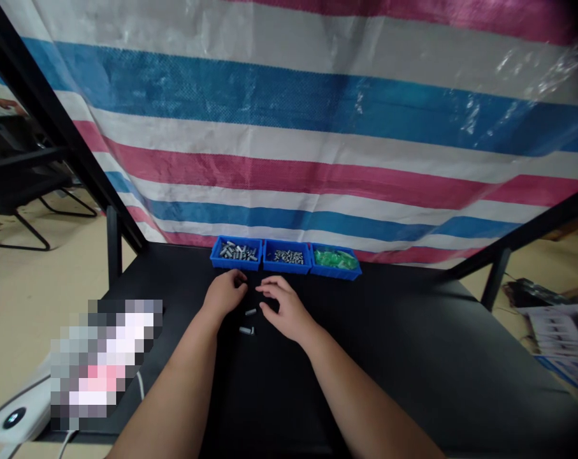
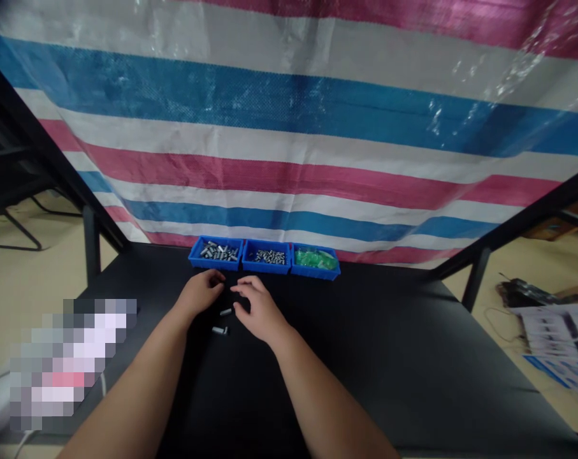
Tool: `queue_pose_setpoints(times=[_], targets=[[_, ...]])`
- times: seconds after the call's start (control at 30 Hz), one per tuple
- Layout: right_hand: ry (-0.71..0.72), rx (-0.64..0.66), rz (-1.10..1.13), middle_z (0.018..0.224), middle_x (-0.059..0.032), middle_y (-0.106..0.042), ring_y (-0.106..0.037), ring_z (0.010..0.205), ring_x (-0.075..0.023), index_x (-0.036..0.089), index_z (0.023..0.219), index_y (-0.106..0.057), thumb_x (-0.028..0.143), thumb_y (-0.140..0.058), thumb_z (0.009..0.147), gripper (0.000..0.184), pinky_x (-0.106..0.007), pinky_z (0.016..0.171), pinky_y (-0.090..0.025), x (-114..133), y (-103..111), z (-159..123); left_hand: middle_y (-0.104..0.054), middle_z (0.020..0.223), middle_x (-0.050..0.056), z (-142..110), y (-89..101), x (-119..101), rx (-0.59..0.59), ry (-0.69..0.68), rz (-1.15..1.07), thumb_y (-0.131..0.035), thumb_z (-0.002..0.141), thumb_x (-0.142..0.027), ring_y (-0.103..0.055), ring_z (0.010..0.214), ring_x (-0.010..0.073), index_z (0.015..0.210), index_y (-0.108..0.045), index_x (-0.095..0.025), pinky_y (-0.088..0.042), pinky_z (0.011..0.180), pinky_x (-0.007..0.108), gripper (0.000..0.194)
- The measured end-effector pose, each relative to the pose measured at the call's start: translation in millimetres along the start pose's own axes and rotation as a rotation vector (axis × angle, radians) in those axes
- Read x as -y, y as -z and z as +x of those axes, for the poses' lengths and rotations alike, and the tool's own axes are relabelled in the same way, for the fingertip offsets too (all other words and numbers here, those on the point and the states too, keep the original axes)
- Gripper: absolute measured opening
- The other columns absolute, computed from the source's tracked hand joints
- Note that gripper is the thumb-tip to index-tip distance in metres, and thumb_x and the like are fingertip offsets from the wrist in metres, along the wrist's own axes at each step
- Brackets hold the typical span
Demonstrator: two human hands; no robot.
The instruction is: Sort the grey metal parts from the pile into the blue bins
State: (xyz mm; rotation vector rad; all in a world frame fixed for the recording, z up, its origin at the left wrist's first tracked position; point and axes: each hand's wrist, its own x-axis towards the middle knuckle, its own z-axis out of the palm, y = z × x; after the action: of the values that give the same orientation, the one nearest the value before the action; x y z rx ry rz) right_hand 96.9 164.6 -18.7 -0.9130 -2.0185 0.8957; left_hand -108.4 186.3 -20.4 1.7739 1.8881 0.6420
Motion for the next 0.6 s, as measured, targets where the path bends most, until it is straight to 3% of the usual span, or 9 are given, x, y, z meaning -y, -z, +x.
queue_pose_setpoints(times=[0.17, 0.33, 0.47, 0.6], targets=[[0.019, 0.147, -0.256, 0.117, -0.007, -0.061, -0.057, 0.111, -0.0219, 0.025, 0.118, -0.069, 0.017, -0.068, 0.086, 0.033, -0.04, 0.101, -0.049, 1.5, -2.5, -2.2, -0.075, 0.09, 0.002, -0.3, 0.6, -3.0, 0.016, 0.019, 0.008, -0.058, 0.079, -0.024, -0.066, 0.079, 0.0181, 0.098, -0.07, -0.023, -0.043, 0.068, 0.026, 0.022], [0.0, 0.166, -0.237, 0.093, -0.0028, -0.066, -0.062, 0.088, -0.0168, 0.021, 0.093, -0.07, 0.014, -0.063, 0.086, 0.012, -0.03, 0.082, -0.05, 6.3, -2.4, 1.8, -0.074, 0.088, 0.001, -0.6, 0.0, -3.0, 0.007, 0.016, 0.006, -0.058, 0.079, -0.025, -0.066, 0.078, 0.0181, 0.097, -0.07, -0.024, -0.043, 0.067, 0.027, 0.022], [-0.127, 0.189, -0.136, 0.066, 0.0059, -0.055, -0.052, 0.059, -0.0095, 0.021, 0.088, -0.062, 0.01, -0.059, 0.079, 0.014, -0.021, 0.058, -0.04, 7.3, 18.9, -4.2, -0.074, 0.088, 0.001, -0.9, -0.4, -2.5, 0.007, 0.015, 0.001, -0.059, 0.079, -0.025, -0.066, 0.078, 0.0182, 0.097, -0.07, -0.024, -0.043, 0.067, 0.027, 0.021], [-0.137, 0.348, -0.153, 0.056, 0.009, -0.046, -0.041, 0.052, -0.0074, 0.021, 0.077, -0.062, 0.005, -0.06, 0.069, 0.018, -0.021, 0.052, -0.032, 4.4, 38.7, -11.7, -0.074, 0.087, 0.001, -0.9, -0.2, -3.1, 0.014, 0.014, 0.0, -0.059, 0.079, -0.024, -0.066, 0.077, 0.0177, 0.098, -0.07, -0.024, -0.043, 0.066, 0.026, 0.022]])
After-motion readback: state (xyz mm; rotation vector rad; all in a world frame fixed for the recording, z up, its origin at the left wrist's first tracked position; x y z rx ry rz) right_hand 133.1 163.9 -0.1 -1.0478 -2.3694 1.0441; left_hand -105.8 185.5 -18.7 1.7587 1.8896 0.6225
